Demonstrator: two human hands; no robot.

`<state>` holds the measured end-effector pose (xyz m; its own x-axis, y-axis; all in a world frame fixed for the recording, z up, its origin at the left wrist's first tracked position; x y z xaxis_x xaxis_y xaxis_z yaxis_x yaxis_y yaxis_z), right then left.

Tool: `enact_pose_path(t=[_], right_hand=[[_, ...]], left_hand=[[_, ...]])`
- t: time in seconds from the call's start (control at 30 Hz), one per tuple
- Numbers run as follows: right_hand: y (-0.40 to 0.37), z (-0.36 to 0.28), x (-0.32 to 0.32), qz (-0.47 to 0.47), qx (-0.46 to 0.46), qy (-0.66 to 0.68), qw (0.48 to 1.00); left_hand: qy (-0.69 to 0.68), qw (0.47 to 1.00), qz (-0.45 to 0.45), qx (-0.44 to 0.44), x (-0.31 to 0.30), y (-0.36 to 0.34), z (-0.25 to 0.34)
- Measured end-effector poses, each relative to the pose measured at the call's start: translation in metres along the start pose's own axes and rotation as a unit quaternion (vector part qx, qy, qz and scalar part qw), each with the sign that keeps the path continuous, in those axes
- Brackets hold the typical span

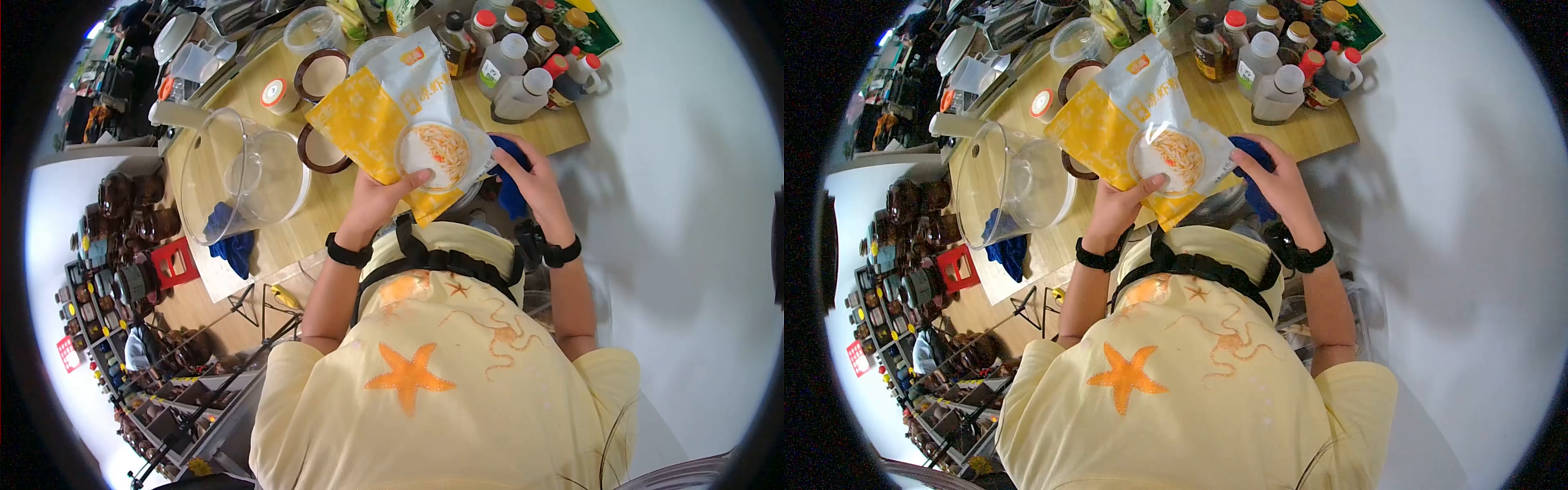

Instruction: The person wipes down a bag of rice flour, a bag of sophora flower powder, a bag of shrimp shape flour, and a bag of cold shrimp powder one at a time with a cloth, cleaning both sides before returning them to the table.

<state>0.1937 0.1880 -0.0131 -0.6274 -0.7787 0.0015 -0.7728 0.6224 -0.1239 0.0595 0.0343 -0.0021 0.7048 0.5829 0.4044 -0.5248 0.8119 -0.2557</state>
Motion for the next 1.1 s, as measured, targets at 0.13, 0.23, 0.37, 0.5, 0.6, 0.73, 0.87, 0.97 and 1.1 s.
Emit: enact_pose_path(t=[0.13,0.23,0.37,0.5,0.6,0.73,0.87,0.97,1.1], right_hand=[[0.011,0.017,0.009,-0.011,-0.029,-0.015,0.999],[0.024,0.027,0.017,-0.016,-0.056,-0.018,0.998],[0.037,0.046,0.031,-0.061,-0.064,-0.042,0.995],[0.044,0.068,0.045,-0.137,-0.018,-0.069,0.988],[0.054,0.058,0.039,-0.15,-0.057,-0.121,0.98],[0.056,-0.005,0.028,-0.082,-0.149,-0.105,0.98],[0.038,-0.117,0.048,-0.111,-0.314,-0.159,0.929],[0.033,-0.161,0.06,-0.135,-0.387,-0.207,0.888],[0.035,-0.18,0.073,-0.176,-0.406,-0.297,0.846]], left_hand=[[0.085,0.996,0.036,-0.016,-0.012,-0.007,0.0],[0.063,0.997,0.039,0.003,-0.021,-0.009,-0.001],[0.06,0.997,0.05,0.024,-0.036,-0.011,0.001],[0.09,0.995,0.046,0.012,-0.036,-0.015,0.004],[0.076,0.995,0.059,0.008,-0.042,-0.016,0.001],[0.066,0.997,0.04,-0.016,-0.044,-0.018,-0.003],[0.134,0.991,-0.02,-0.01,-0.033,-0.02,0.009],[0.164,0.984,-0.07,0.008,-0.017,-0.016,0.021],[0.225,0.965,-0.112,0.069,0.0,-0.015,0.046]])
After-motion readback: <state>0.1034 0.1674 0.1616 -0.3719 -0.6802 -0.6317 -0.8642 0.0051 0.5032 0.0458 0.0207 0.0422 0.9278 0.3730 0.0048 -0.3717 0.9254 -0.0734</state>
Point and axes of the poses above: each hand's wrist, its own y-axis towards the middle knuckle, its own x-axis out of the palm, z = x × y, the point moved 9 cm from there along y, towards the middle knuckle, and after that the axes turned 9 degrees about -x, right-handed, at the moved point
